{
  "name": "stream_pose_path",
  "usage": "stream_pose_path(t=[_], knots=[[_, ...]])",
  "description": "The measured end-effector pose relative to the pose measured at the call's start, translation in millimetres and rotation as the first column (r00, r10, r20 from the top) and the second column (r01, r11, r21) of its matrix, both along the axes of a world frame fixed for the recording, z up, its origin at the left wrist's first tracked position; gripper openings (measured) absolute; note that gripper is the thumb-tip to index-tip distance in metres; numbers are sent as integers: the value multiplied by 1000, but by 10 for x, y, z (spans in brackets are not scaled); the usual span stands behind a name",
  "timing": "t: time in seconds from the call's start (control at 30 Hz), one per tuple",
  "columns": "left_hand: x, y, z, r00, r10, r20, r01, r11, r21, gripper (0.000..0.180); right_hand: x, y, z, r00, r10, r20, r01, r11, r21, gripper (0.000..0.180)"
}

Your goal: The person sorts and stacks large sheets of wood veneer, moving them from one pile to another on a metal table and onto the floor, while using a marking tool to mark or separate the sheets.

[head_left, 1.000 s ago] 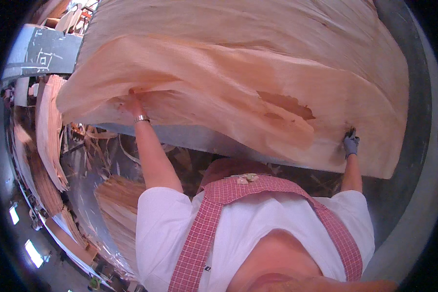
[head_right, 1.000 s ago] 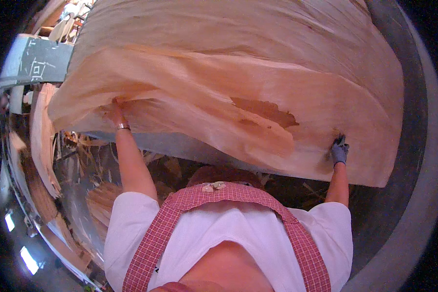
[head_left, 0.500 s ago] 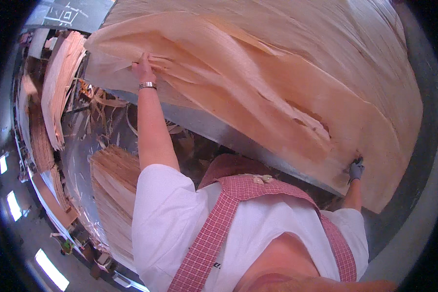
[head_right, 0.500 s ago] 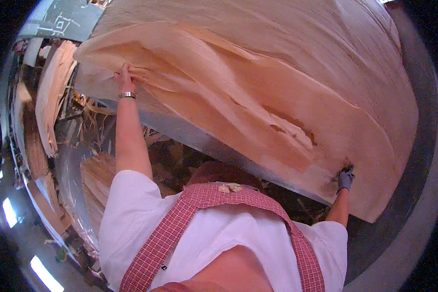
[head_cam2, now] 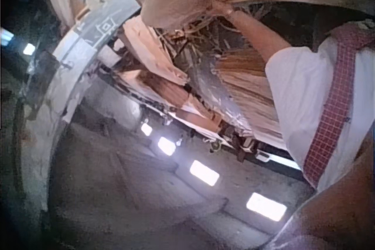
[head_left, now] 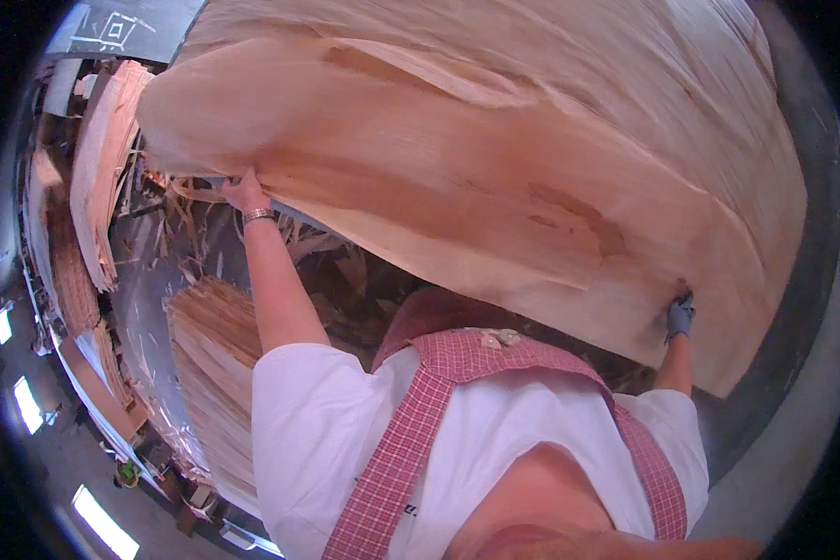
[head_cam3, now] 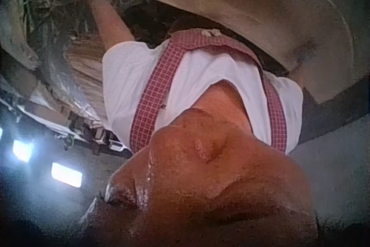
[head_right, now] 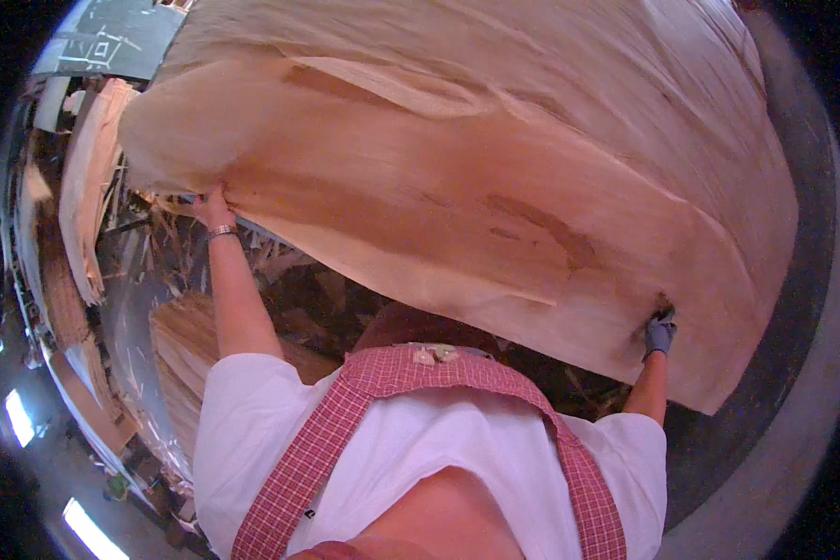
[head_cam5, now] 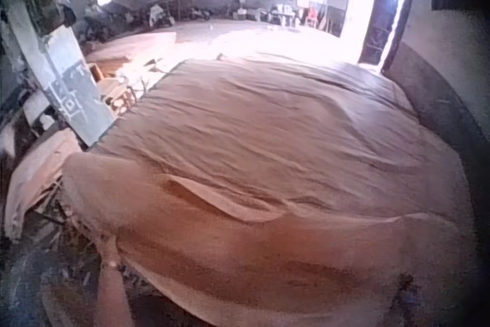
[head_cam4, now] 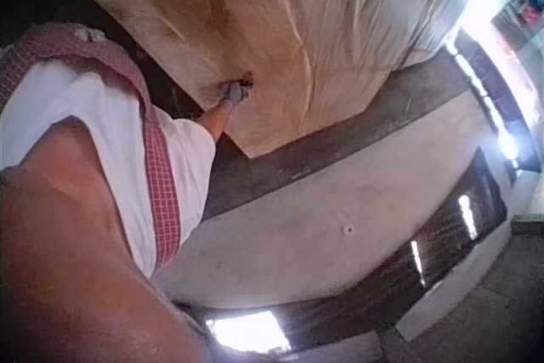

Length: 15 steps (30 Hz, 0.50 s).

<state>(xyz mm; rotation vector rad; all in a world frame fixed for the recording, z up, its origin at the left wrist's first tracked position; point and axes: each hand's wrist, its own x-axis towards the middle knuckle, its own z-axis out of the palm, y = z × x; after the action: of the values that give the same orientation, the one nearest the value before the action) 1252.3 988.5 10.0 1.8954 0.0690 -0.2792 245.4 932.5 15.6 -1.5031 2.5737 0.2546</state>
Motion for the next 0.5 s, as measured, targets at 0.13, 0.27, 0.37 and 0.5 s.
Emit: stream_pose_path(t=[0.13, 0.27, 0.37, 0.5], knots=[[327, 49, -133, 959, -221, -176, 150, 926, -346, 49, -41, -52, 84, 998, -65, 13, 64, 995, 78, 65], [468, 264, -102, 877, -469, 104, 480, 848, -227, 47, 606, -161, 284, 932, -138, 335, 128, 990, 52, 44], [406, 145, -194, 871, -411, -267, 252, 843, -475, 46, -4, 20, 150, 998, 3, 58, -5, 1000, 24, 51], [728, 457, -478, 951, -269, -153, 250, 959, -131, 52, 252, -186, 92, 999, 33, 24, -35, 998, 51, 62]])
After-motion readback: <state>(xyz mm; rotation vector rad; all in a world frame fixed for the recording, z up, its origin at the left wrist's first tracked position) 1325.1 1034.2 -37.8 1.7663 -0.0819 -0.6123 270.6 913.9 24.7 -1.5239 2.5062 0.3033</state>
